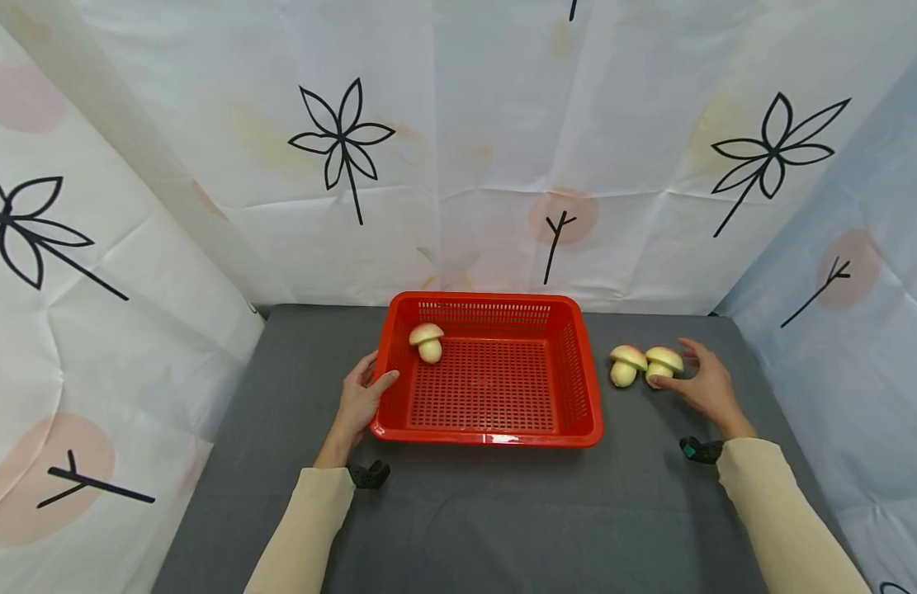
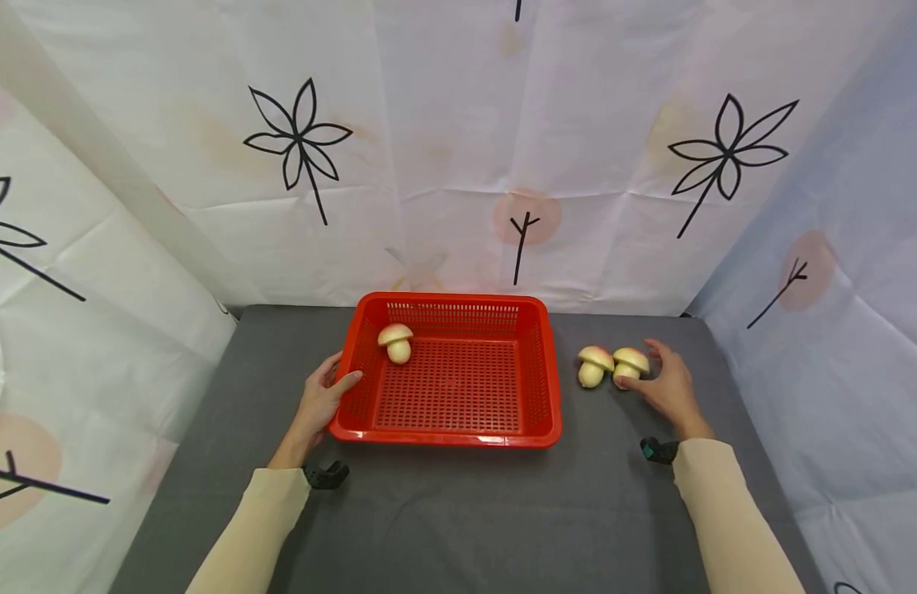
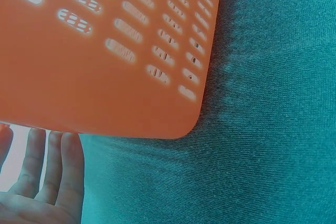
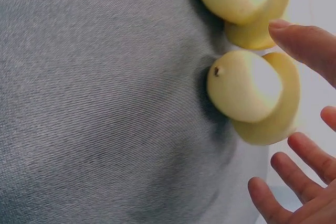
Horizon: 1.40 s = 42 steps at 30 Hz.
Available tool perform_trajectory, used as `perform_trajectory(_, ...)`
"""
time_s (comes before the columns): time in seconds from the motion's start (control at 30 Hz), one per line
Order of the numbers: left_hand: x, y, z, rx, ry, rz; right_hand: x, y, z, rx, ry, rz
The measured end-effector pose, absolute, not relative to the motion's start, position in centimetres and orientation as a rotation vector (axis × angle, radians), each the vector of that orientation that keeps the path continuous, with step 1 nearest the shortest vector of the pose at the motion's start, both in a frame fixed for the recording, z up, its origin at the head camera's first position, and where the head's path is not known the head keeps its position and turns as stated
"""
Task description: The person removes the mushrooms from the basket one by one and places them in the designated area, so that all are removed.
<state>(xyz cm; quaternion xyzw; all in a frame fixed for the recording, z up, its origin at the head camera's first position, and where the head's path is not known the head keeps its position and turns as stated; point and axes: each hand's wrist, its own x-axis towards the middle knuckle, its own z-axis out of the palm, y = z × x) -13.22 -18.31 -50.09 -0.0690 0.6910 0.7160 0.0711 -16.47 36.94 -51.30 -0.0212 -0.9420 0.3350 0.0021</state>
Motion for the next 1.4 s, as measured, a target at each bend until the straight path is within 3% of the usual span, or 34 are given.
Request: perform_trajectory(1.4,-13.3,-18.4,-50.4,-0.213,2.070,2.151,-17.7,29.1,-45.6,0.369,-2.768,1.095)
